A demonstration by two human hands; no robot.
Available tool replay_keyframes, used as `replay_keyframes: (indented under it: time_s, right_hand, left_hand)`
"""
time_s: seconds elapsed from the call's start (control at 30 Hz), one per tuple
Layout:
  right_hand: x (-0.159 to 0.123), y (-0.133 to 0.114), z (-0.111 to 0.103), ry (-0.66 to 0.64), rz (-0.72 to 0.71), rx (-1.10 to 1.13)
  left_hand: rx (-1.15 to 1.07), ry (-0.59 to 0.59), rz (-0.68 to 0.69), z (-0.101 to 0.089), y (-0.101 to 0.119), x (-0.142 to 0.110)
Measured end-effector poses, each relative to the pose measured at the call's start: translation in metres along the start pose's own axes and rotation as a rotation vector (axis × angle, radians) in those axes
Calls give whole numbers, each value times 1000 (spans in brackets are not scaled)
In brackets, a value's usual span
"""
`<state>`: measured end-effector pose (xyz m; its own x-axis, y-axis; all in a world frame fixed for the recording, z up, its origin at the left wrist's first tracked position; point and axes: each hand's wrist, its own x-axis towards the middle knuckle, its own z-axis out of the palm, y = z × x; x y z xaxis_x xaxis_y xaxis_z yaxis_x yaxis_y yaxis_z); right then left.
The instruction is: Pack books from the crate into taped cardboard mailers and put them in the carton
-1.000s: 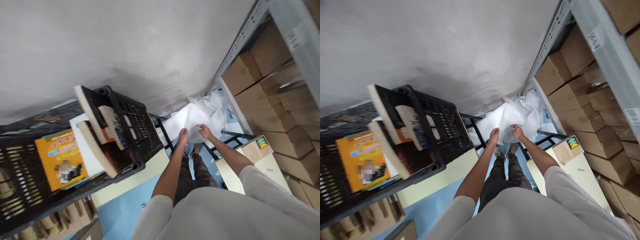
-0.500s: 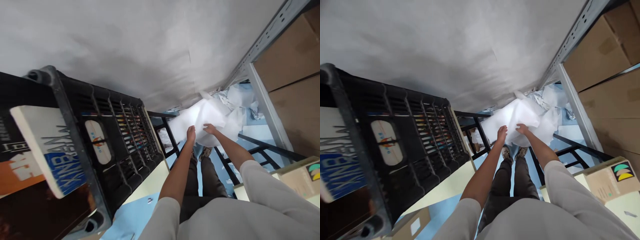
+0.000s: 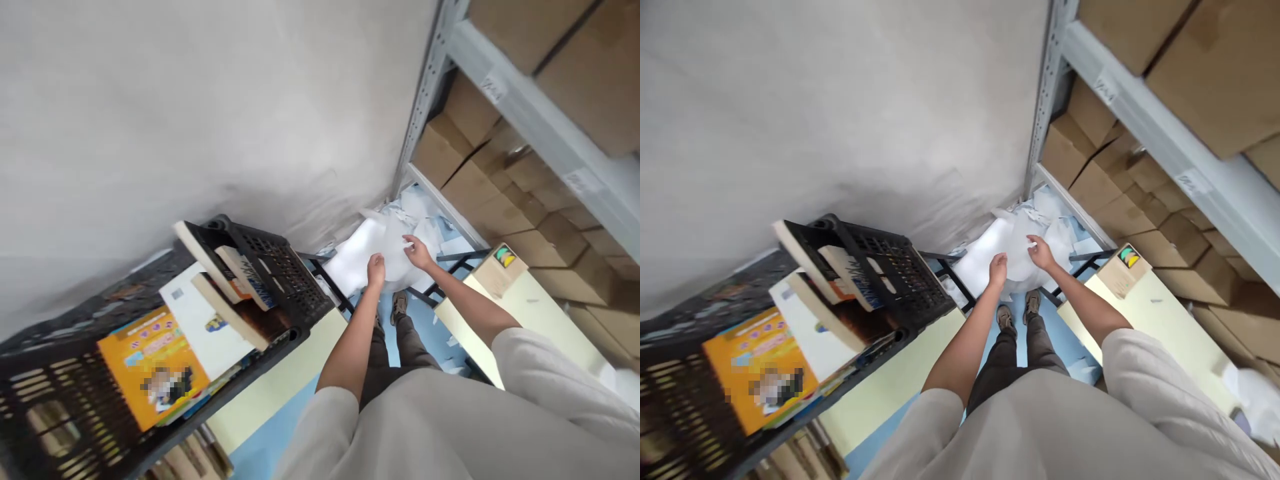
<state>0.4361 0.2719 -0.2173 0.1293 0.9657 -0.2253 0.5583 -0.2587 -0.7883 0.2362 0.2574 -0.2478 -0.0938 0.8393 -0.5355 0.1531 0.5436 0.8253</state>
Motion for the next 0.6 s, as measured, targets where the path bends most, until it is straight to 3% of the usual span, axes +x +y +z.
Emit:
replay_keyframes:
  time_s: [0.1, 0.3, 0.43, 0.6]
  right_hand:
    - [-50, -8, -60, 106, 80, 18]
    - [-170, 0, -156, 198, 235, 87]
    - [-249, 10, -206, 187, 388, 160]
    - [-332, 30, -256, 119, 526, 89]
  left_hand:
    - [65, -89, 11, 6, 38, -32]
    - [312, -236, 230, 37, 90, -102]
    - [505, -408, 471, 63, 105, -160]
    - [802, -712, 726, 101, 100, -233]
